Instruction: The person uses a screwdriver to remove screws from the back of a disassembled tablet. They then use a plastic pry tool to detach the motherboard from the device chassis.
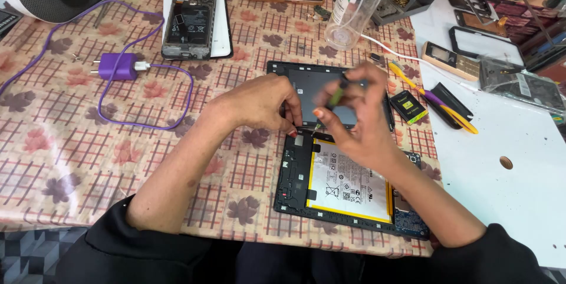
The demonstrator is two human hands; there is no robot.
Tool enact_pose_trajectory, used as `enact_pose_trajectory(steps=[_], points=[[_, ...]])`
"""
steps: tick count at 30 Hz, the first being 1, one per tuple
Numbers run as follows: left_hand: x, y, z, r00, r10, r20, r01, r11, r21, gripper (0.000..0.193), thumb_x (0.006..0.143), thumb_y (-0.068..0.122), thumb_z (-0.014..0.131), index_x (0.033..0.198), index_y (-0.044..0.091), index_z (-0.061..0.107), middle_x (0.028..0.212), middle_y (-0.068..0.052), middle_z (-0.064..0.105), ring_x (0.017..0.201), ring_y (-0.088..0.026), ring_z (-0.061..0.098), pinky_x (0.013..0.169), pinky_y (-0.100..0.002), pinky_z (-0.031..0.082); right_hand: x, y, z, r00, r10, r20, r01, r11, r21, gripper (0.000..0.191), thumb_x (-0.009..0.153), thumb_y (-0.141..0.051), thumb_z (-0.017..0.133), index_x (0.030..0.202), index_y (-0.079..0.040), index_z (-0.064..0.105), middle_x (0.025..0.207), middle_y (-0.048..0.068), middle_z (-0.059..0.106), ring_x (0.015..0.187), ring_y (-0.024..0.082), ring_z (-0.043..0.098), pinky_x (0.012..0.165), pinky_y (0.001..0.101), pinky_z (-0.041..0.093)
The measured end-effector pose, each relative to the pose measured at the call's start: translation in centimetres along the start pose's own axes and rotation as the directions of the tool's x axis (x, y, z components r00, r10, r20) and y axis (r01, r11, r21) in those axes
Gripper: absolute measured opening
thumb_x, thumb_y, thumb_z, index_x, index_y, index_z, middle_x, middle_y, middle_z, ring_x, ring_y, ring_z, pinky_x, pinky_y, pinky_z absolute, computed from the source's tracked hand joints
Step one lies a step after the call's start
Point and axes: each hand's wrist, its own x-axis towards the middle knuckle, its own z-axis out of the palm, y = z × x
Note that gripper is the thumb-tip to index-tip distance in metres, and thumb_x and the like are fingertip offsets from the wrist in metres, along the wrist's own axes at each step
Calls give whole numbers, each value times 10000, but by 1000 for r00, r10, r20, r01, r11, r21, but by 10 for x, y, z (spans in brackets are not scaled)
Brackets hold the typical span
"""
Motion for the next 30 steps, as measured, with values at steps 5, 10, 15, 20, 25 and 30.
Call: enact_pose_trajectory(steps=[5, 10, 15, 20, 25, 30], points=[[0, -2, 1, 999, 36, -27, -36, 999, 5, 244, 661, 143, 865, 894, 90, 820, 802, -68, 794, 744, -176, 757, 706, -340, 576, 9, -15, -18, 968, 223, 115, -227, 974, 21, 694, 886, 38, 785, 1294, -98, 241, 1016, 201, 685, 974, 238, 751, 835, 318, 648], [3, -5, 4, 999, 30, -25, -30, 999, -23, 252, 659, 141, 863, 903, 98, 820, 803, -68, 794, 741, -172, 761, 694, -336, 581, 7, -11, -11, 997, -10, 76, 10, 1000, 11, 673, 973, 46, 731, 1345, -79, 185, 1146, 201, 630, 1035, 200, 729, 889, 287, 655], [2, -4, 2, 998, 53, -35, -53, 999, 1, 256, 659, 175, 885, 897, 102, 823, 802, -69, 786, 742, -184, 747, 691, -343, 569, 6, -12, -12, 990, 142, -27, -144, 969, -202, 804, 846, -23, 898, 1296, -75, 234, 961, 149, 734, 900, 178, 786, 855, 308, 632], [1, 0, 2, 998, -46, -30, 48, 997, 62, 228, 705, 154, 862, 904, 61, 803, 795, -100, 778, 731, -208, 750, 701, -363, 576, 12, -11, -20, 960, 30, 278, -76, 985, 156, 545, 950, 71, 641, 1290, -48, 232, 1274, 262, 625, 1127, 231, 759, 998, 344, 598], [1, 0, 1, 1000, 18, -24, -18, 1000, -18, 234, 668, 136, 855, 896, 102, 822, 791, -62, 791, 742, -175, 759, 701, -341, 584, 10, -9, -11, 993, -50, 103, 67, 984, -167, 727, 899, 44, 803, 1333, -82, 234, 1033, 176, 699, 952, 227, 787, 848, 324, 661], [0, -1, 1, 999, -27, -32, 27, 1000, -3, 225, 673, 114, 835, 898, 121, 836, 811, -49, 800, 747, -171, 760, 721, -328, 576, 13, -13, -14, 950, 131, 284, -232, 904, 359, 521, 965, 84, 601, 1275, -73, 212, 1257, 204, 712, 1133, 244, 711, 990, 329, 584]])
